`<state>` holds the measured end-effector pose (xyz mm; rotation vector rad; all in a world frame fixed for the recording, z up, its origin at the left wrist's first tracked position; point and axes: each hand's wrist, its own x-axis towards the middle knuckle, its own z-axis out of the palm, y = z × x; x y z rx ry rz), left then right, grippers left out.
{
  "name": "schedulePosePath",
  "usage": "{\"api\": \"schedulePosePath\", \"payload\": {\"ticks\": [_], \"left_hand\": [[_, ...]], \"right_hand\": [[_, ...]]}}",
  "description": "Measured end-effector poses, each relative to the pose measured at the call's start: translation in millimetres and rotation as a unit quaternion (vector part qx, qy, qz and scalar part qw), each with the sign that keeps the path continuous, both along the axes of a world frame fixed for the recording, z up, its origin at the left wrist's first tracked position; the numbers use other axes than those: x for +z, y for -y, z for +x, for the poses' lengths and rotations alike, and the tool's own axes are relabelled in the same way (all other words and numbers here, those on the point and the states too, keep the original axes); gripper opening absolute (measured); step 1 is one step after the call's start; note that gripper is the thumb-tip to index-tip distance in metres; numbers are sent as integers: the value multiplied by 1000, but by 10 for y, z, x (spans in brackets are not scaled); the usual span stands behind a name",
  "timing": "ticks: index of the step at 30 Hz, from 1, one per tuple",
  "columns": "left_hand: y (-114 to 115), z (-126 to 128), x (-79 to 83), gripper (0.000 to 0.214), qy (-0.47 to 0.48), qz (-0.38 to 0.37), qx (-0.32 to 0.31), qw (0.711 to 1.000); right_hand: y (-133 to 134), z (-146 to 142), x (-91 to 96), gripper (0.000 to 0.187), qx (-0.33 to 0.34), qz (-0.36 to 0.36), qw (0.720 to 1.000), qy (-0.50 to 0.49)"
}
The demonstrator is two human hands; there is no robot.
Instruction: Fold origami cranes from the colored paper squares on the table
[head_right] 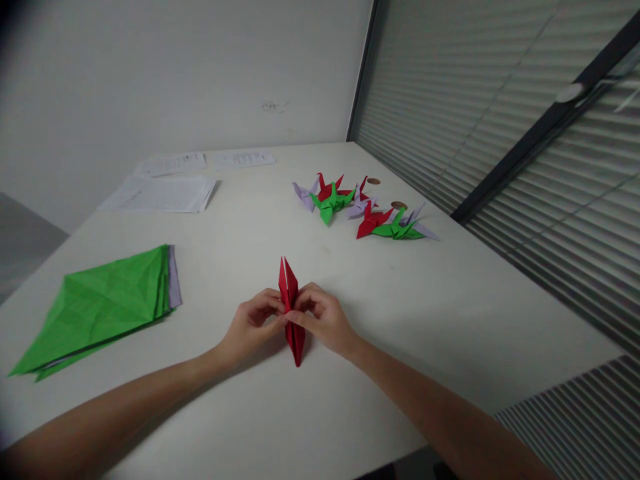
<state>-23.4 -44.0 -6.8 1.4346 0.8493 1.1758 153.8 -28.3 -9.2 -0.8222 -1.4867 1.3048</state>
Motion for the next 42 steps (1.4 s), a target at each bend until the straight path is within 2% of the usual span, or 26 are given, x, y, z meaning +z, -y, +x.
{"api": "schedulePosePath", "payload": {"ticks": [3,8,12,21,27,34,42], "left_hand": [[0,-7,1,16,1,11,-21,1000],[-1,0,-12,24,42,-54,4,998],[3,-4,-8,28,11,-23,-5,1000],[-9,-4,-14,14,16,-22,-10,1000],[-21,0,-22,14,48,-47,-13,998],[-41,-31,-42,14,17,-43,9,999],[-46,-9,-67,9,7,-47,52,998]], "right_hand": [[9,1,19,21,8,4,1000,0],[2,-3,29,21,-9,-4,1000,2],[-7,-2,17,22,-9,-31,999,4],[-17,-2,5,31,-26,-65,998,-1],[-18,28,56,24,-5,-32,999,39],[-25,47,81,15,-6,0,993,116],[-40,37,6,14,-2,-25,999,47]]}}
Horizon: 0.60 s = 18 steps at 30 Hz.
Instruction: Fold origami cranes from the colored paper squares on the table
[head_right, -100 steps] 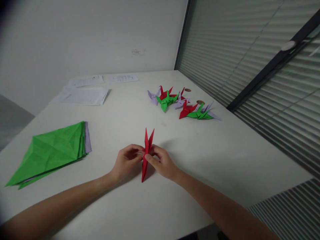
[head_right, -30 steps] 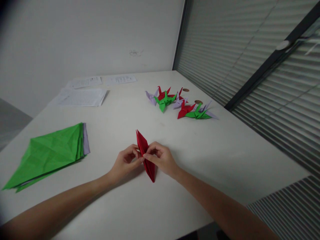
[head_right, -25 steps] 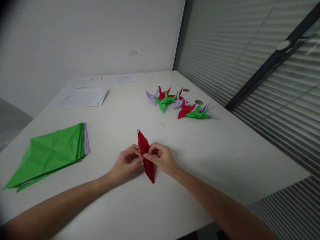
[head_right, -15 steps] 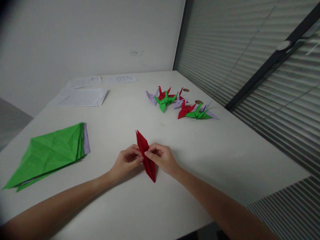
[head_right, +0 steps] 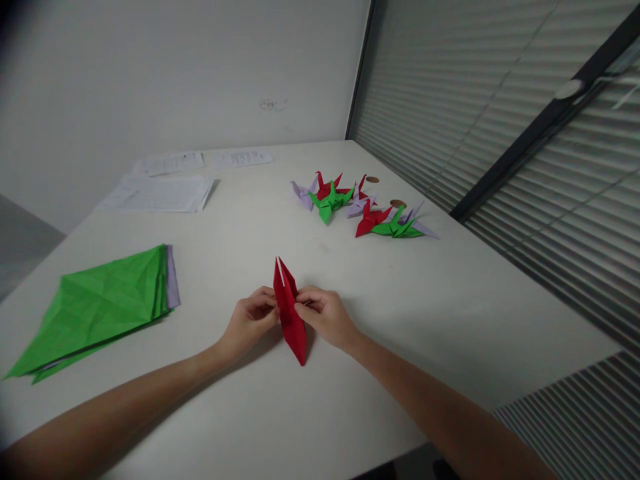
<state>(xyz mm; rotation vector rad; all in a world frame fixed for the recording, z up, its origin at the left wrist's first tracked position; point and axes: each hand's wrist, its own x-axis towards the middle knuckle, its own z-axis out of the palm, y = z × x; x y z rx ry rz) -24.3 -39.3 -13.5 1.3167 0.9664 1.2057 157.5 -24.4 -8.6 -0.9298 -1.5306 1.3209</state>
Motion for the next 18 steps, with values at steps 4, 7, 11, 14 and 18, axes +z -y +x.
{"api": "schedulePosePath", "payload": {"ticks": [4,7,11,14,18], "left_hand": [[19,8,-5,13,-7,-49,-6,999],[23,9,-24,17,-4,-59,-11,998],[16,13,-38,21,5,-40,-1,999],[14,17,0,25,39,-87,-1,995],[13,19,84,27,95,-131,8,987]], "right_hand": [[22,-30,-29,16,-1,-24,1000,-16],[39,-52,-30,16,-15,-35,999,-16],[37,-60,-17,19,-38,-36,999,-11],[29,-58,-7,22,-51,-29,998,-12],[34,-67,-5,24,-62,-43,997,-23]]}}
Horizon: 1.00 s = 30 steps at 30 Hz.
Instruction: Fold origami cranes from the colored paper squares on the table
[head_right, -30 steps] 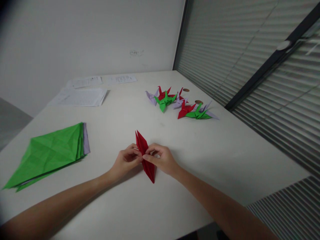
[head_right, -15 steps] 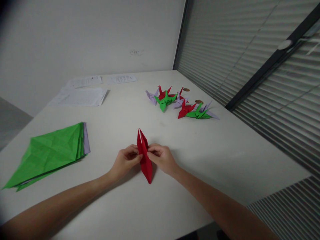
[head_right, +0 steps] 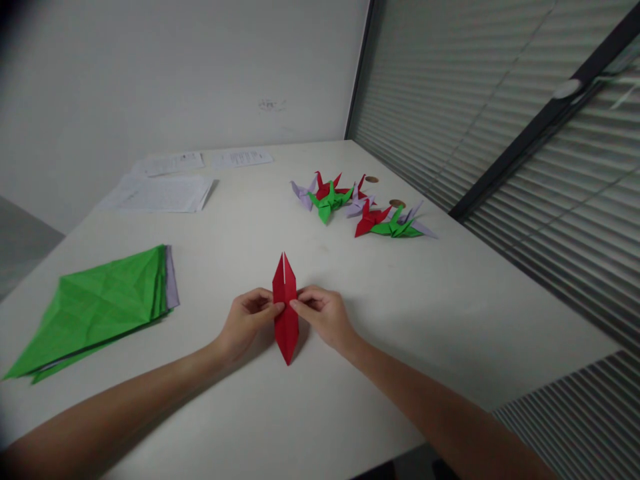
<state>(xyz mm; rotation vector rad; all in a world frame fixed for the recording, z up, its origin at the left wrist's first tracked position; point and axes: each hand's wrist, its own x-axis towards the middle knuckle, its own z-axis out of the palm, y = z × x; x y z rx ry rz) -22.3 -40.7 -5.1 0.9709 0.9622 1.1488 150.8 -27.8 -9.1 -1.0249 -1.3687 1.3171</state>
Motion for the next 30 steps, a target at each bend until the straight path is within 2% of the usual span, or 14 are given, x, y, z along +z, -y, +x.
{"api": "schedulePosePath", "payload": {"ticks": [5,8,12,17,22,30], "left_hand": [[-6,9,44,38,77,-36,11,996],[-5,17,41,44,97,-51,0,994],[1,21,32,34,66,-45,-21,997],[-8,9,9,35,32,-24,-18,999],[-22,1,-26,39,8,-19,-14,1000],[-33,-2,21,38,-1,-27,-31,999]], "right_hand": [[4,-19,16,30,-44,-30,998,-44],[0,-30,20,35,-26,-45,996,-77],[-3,-40,-12,40,5,-58,994,-93],[-2,-47,-44,37,-1,-66,994,-92],[4,-44,-38,29,28,-86,995,-43],[-24,6,-16,37,37,-124,992,-3]]}}
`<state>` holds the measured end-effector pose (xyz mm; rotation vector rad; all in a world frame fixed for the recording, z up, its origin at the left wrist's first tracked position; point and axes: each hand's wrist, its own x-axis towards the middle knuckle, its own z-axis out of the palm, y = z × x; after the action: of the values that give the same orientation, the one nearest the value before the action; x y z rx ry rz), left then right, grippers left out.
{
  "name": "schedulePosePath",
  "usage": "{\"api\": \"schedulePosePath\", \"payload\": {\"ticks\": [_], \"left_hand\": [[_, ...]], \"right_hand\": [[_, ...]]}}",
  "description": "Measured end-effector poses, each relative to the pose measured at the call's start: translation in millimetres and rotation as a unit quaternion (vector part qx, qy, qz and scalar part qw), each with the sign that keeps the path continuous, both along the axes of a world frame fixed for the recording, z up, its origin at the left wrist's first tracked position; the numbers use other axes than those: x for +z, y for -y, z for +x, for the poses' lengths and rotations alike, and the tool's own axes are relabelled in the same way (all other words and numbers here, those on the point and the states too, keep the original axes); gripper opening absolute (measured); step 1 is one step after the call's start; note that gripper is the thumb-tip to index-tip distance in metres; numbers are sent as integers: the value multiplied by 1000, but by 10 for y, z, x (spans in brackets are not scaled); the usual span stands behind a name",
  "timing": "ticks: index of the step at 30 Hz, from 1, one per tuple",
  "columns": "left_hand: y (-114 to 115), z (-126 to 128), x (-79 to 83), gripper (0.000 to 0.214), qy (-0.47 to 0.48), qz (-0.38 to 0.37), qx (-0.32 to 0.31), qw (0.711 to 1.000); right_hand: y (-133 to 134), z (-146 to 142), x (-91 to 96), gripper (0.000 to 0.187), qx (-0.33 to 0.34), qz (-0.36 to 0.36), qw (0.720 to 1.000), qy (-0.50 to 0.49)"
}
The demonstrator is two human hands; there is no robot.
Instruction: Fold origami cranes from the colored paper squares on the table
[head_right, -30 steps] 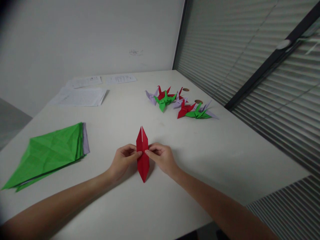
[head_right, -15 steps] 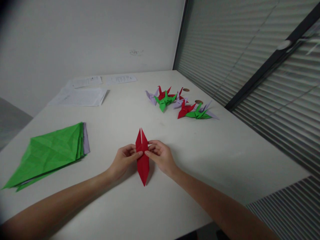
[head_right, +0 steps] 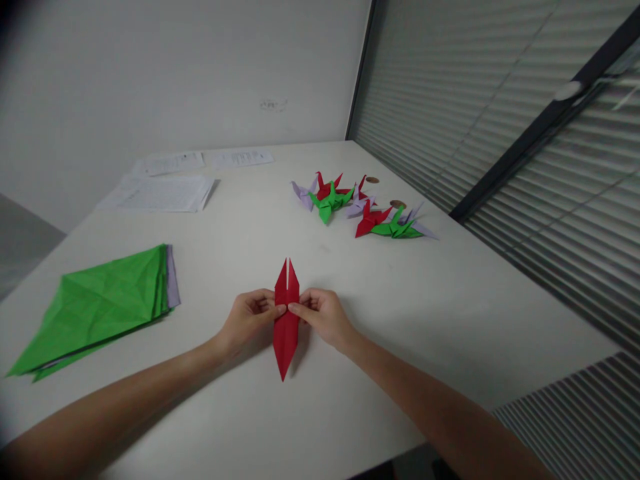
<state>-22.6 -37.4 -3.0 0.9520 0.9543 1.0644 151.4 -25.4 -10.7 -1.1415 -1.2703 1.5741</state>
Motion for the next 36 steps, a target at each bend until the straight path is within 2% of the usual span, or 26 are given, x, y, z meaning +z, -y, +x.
{"api": "schedulePosePath", "payload": {"ticks": [9,16,20,29,36], "left_hand": [[-10,-11,7,38,23,-22,-14,999],[-14,-18,-63,35,4,6,5,1000],[0,-4,-112,34,8,21,11,1000],[-13,7,-8,34,39,5,-3,999],[-35,-23,-6,39,-14,31,-2,999]], "right_hand": [[14,-19,38,40,8,7,1000,-1],[23,-31,-18,40,36,-1,999,-9],[13,-12,-40,46,34,11,999,30],[21,2,-26,46,62,17,998,14],[52,-13,20,41,86,13,996,-19]]}}
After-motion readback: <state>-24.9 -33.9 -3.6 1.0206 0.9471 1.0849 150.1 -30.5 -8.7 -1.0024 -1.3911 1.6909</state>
